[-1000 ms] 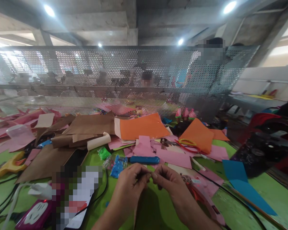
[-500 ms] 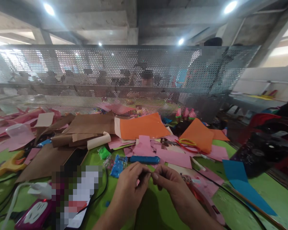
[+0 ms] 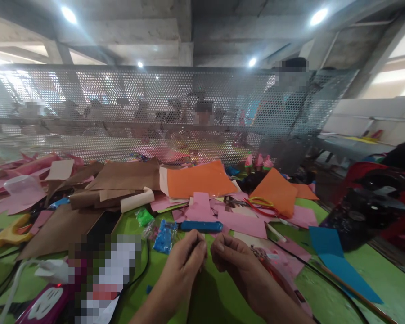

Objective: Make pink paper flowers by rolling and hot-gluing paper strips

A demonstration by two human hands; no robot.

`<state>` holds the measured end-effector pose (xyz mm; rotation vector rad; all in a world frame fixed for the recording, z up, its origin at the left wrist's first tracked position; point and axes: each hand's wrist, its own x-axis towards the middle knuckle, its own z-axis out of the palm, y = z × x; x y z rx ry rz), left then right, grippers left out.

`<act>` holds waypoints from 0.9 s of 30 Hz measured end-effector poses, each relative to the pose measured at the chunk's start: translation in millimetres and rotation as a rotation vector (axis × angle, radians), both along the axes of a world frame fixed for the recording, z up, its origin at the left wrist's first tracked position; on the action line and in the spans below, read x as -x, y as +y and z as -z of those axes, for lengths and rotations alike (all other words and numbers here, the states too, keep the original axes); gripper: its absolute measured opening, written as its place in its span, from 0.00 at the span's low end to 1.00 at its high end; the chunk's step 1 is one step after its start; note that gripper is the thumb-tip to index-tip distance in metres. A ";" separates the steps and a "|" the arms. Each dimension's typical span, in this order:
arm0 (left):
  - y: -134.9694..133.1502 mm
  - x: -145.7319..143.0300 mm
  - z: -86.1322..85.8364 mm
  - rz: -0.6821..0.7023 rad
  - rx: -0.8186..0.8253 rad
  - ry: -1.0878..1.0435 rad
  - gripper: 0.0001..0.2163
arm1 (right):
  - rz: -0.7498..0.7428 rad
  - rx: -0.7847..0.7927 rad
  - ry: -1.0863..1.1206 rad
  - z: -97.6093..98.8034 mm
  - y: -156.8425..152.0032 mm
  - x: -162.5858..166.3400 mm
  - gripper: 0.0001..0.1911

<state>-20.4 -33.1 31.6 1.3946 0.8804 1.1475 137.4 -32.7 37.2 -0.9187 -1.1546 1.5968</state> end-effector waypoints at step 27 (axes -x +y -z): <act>10.3 1.6 0.6 0.044 0.050 0.024 0.04 | 0.176 -0.191 -0.345 0.0 4.0 0.3 0.19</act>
